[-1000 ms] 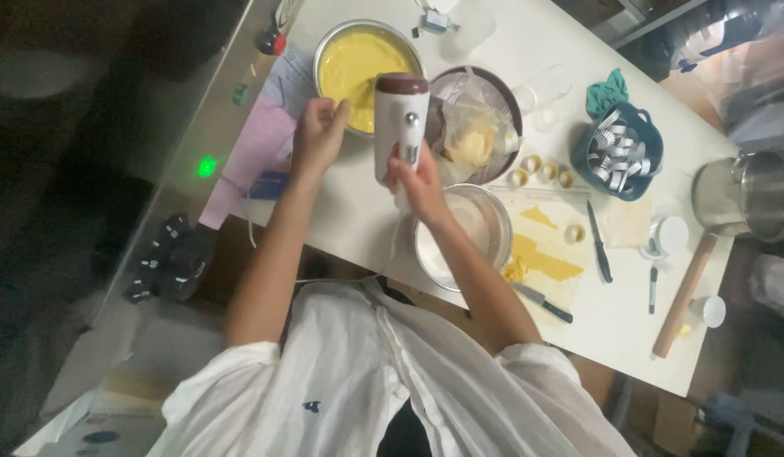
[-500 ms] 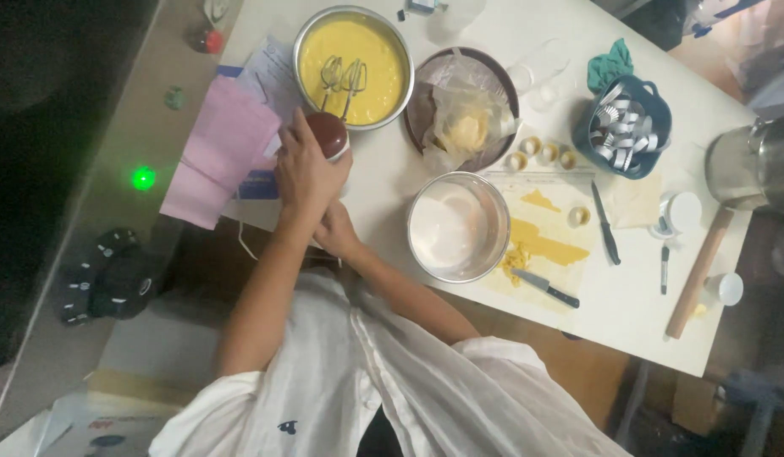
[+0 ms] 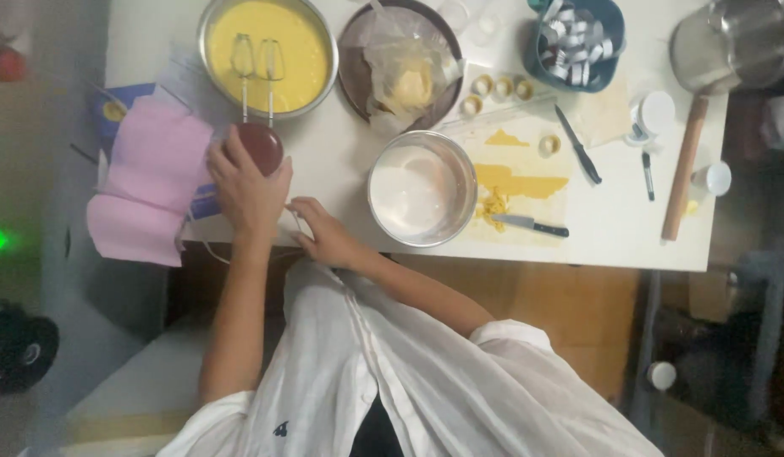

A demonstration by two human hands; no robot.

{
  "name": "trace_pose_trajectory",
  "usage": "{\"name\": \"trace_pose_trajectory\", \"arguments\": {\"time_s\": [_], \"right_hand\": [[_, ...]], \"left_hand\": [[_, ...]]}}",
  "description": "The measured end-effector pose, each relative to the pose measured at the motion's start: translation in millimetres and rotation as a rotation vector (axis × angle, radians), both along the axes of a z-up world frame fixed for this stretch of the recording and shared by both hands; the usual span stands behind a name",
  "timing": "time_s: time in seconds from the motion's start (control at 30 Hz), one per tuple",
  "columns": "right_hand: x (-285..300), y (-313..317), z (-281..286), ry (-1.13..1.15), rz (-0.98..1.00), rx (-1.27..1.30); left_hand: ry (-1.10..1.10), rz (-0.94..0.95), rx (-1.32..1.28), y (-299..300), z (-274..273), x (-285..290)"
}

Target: The person is seen cutting strips of dough, wrapping them around metal ring molds, and using a hand mixer to prepare a filling or batter in a bakery kitchen.

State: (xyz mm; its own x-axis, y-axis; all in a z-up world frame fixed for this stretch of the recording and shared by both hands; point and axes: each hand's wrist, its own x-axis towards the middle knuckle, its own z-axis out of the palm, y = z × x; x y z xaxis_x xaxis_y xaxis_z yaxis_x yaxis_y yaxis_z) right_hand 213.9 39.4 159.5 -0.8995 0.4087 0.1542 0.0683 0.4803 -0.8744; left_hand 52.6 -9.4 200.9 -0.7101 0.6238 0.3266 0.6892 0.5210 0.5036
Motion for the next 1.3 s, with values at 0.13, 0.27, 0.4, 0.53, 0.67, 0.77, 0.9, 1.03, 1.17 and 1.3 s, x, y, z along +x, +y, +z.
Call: {"name": "trace_pose_trajectory", "arguments": {"time_s": [0.13,0.27,0.4,0.53,0.67,0.77,0.9,1.03,1.17,1.3], "right_hand": [[56.3,-4.0,16.7,-0.264,-0.001,-0.24],[108.7,-8.9,27.3,-0.318,0.025,-0.298],[147.3,-5.3,38.1,-0.295,-0.062,-0.275],[186.2,5.1,59.6,-0.344,-0.267,-0.309],[236.5,31.9,79.5,-0.367,-0.602,-0.357],[307.2,89.1,42.6,-0.587,-0.766,0.009],[393.2,166.5,-3.6,-0.576,-0.889,0.266],[424.6,244.6,-28.4,-0.484,-0.75,0.447],[406.9,309.9,-44.6,-0.355,-0.536,0.456],[388.9,360.9,-53.6,-0.343,-0.585,0.409]], "left_hand": [[-0.022,-0.06,0.046,-8.4,-7.4,-7.0],[0.006,-0.126,0.063,-17.2,-9.3,-11.1],[-0.037,-0.173,0.026,-21.7,-7.5,-15.4],[-0.069,-0.179,-0.035,-25.8,2.2,-18.9],[0.032,-0.201,-0.063,-34.6,5.4,-19.2],[0.103,-0.232,-0.001,-45.0,2.8,3.2],[0.07,-0.291,0.14,-11.5,44.2,81.1],[-0.078,-0.505,0.212,52.9,78.4,186.8],[-0.182,-0.803,0.251,142.2,77.4,285.3],[-0.273,-0.792,-0.063,241.2,-15.3,340.5]]}}
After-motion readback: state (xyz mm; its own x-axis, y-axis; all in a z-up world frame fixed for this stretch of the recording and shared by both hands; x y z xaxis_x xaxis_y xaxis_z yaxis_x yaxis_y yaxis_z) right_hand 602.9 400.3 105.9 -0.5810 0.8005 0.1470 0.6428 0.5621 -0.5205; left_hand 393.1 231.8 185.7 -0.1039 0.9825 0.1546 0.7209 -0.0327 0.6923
